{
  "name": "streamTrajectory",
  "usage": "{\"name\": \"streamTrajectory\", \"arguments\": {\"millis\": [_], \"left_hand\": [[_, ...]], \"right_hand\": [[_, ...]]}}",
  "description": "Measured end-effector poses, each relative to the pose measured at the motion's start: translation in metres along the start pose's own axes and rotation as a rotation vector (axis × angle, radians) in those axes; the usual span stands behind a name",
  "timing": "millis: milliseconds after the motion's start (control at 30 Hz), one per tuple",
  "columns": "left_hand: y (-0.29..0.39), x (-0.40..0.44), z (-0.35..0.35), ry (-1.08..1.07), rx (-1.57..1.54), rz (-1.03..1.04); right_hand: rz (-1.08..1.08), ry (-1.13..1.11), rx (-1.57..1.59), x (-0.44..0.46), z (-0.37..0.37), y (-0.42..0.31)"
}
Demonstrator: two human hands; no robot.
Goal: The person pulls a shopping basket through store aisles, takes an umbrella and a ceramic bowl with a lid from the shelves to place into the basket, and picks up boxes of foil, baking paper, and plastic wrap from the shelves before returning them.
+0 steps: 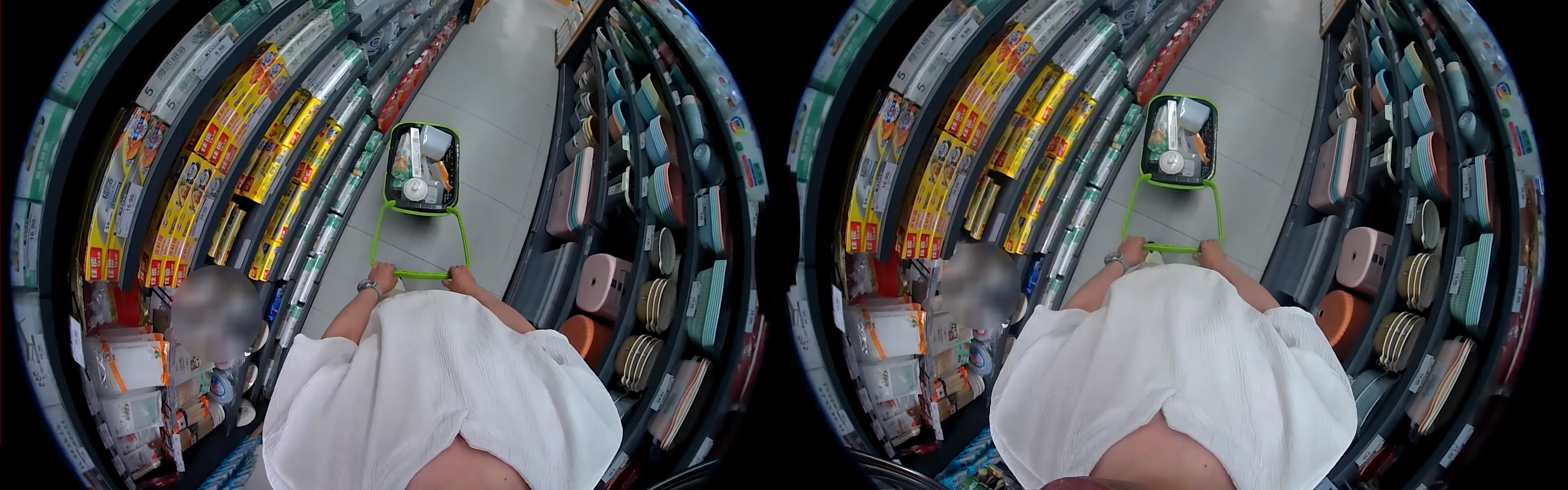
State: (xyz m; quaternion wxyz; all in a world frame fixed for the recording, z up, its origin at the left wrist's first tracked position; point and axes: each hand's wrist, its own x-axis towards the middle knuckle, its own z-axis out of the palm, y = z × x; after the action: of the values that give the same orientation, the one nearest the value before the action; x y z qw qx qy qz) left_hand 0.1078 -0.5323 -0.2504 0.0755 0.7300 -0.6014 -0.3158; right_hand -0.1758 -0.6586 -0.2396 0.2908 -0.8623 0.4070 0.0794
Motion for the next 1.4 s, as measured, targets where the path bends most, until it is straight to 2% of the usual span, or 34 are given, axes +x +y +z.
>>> {"name": "streamTrajectory", "arguments": {"millis": [133,233,300,367,400,533,633,700,833,900,1133,1200,1267,1400], "left_hand": [[-0.009,0.004,-0.012,0.031,-0.029,0.045],[-0.011,0.004,-0.023,0.043,-0.126,0.051],[-0.013,0.002,-0.026,0.043,-0.206,0.041],[-0.017,0.003,-0.03,0.203,-0.207,0.113],[-0.017,0.003,-0.034,0.194,-0.209,0.113],[-0.015,0.01,-0.052,0.212,-0.218,0.148],[-0.018,0.017,-0.059,0.207,-0.186,0.147],[-0.02,0.024,-0.061,0.212,-0.153,0.15],[-0.026,0.037,-0.059,0.09,0.021,0.157],[-0.027,0.053,-0.06,0.074,0.075,0.179],[-0.018,0.12,-0.078,0.219,0.105,0.108],[-0.005,0.138,-0.094,0.247,0.155,0.059],[0.007,0.154,-0.112,0.385,0.138,0.102],[0.026,0.173,-0.136,0.353,0.073,0.146]], "right_hand": [[0.152,-0.116,0.071,0.011,-0.036,-0.036],[0.108,-0.126,0.066,0.014,-0.041,-0.049],[0.105,-0.01,-0.025,0.015,-0.038,-0.054],[0.123,0.035,-0.043,0.022,-0.038,-0.053],[0.131,0.085,-0.062,0.024,-0.038,-0.054],[0.14,0.072,-0.016,0.03,-0.048,-0.055],[0.106,0.062,-0.008,0.034,-0.056,-0.057],[0.094,-0.022,0.017,0.041,-0.062,-0.051],[0.041,-0.052,0.069,0.064,-0.065,-0.031],[0.004,-0.157,-0.018,0.084,-0.073,-0.017],[-0.162,-0.216,0.022,0.159,-0.102,0.017],[-0.147,-0.205,0.041,0.173,-0.118,0.015],[-0.125,-0.226,0.031,0.191,-0.131,0.009],[-0.115,-0.241,0.074,0.211,-0.161,-0.001]]}}
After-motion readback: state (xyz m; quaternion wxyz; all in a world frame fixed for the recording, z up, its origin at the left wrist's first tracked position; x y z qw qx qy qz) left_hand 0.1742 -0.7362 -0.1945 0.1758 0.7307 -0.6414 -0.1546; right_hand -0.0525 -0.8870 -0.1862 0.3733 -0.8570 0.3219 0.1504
